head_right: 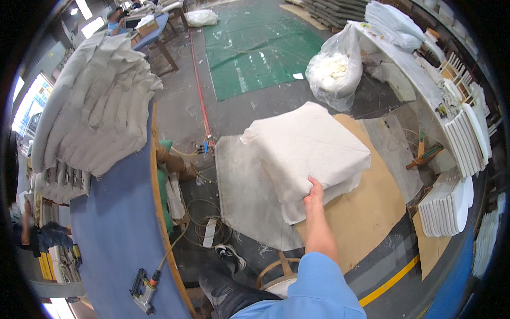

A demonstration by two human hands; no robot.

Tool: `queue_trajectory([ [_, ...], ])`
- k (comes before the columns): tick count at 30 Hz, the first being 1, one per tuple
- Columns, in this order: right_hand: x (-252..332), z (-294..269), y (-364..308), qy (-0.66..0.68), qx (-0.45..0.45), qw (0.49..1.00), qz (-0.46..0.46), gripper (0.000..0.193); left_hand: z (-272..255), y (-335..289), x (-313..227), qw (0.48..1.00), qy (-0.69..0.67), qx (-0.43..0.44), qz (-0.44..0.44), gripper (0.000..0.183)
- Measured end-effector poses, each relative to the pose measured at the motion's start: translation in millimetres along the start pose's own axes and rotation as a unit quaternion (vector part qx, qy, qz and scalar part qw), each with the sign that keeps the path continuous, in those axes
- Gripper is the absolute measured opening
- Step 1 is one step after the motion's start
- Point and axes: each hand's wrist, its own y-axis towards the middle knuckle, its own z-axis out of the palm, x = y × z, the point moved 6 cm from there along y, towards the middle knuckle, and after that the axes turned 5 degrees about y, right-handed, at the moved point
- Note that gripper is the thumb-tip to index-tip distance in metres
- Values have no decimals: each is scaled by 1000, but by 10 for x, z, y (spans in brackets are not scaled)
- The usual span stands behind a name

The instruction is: The person wraps a white fabric cover around a black cushion base and secures it using a staple gun. They repeatedly fold the fabric edges, align the cover, and staple along the perimeter to attach the fabric to the cushion base.

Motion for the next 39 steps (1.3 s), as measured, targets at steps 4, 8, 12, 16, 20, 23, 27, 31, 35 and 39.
queue_trajectory([
  [4,621,561,-304,-6,-27,999,-35,67,-47,174,-84,999,10,-4,33,54],
  [8,1081,1077,-790,-31,-31,991,-128,67,-319,244,-91,994,29,-56,91,51],
  [12,1565,1096,-1395,-81,66,973,-206,59,-815,222,-224,944,113,-201,234,48],
  [16,1528,1167,-2319,-152,123,953,-230,43,-363,-98,-896,766,164,-308,540,37],
  [20,1547,1118,-3179,-191,188,952,-149,33,1566,-732,-1741,699,200,-81,682,55],
  [23,1392,1225,-3925,-226,271,932,-86,29,2427,-1884,-2068,529,207,5,823,88],
  [27,1157,1107,-5119,-306,319,896,-45,29,2567,-2499,-2396,456,207,-61,863,94],
  [31,1196,1078,-5621,-337,402,851,26,23,1975,-2800,-2322,367,128,-148,909,69],
  [35,889,1329,-5921,-349,482,798,100,20,1177,-3127,-2175,395,122,-197,889,57],
  [39,369,1580,-6409,-421,517,729,153,24,627,-3059,-1769,413,190,-317,832,65],
])
